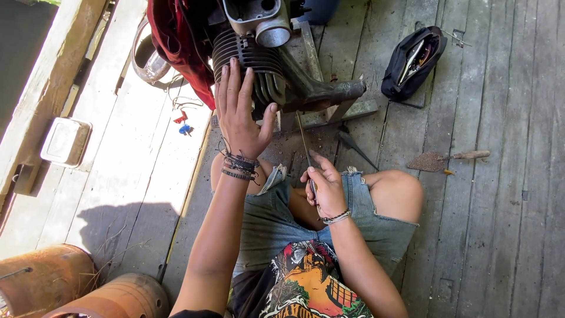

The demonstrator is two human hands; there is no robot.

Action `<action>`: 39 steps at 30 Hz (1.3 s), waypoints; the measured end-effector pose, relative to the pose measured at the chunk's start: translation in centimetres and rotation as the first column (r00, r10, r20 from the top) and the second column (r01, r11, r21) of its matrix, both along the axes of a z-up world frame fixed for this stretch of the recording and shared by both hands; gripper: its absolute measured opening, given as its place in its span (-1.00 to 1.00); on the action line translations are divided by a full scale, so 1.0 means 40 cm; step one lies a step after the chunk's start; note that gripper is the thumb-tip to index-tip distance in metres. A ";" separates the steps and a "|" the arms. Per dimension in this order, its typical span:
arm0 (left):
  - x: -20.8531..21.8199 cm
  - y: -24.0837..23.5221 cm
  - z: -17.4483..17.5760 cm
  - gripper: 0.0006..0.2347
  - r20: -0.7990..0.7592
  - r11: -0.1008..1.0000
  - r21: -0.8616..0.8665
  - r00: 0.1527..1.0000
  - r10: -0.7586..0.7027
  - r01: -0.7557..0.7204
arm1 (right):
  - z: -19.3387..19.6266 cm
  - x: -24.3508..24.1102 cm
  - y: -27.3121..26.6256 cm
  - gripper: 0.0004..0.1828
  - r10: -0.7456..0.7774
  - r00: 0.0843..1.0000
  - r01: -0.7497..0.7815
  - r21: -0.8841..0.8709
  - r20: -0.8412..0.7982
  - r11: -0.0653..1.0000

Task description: Using a hand file to smooth and shape a metal component on a motorcycle engine block.

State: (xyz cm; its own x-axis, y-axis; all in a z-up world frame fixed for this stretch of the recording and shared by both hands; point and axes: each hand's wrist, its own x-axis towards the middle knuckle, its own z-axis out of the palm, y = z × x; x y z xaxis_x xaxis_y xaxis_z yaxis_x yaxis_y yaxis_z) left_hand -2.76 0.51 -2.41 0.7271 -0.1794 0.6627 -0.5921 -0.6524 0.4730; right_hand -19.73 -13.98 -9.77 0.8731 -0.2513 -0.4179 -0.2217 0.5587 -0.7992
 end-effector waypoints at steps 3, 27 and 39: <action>0.002 -0.001 -0.005 -0.44 0.003 1.000 0.001 1.000 -0.002 0.002 | 0.022 0.010 0.002 -0.44 -0.010 1.000 0.011 0.019 -0.027 1.000; -0.006 -0.011 -0.016 -0.42 0.008 1.000 -0.024 1.000 0.012 -0.011 | 0.070 0.074 -0.030 -0.55 -0.019 0.997 0.043 0.327 -0.076 0.944; -0.016 -0.008 -0.006 -0.45 -0.002 0.999 -0.032 1.000 0.005 -0.005 | 0.065 0.119 -0.164 -0.43 0.266 0.952 -0.274 -0.034 -0.152 0.961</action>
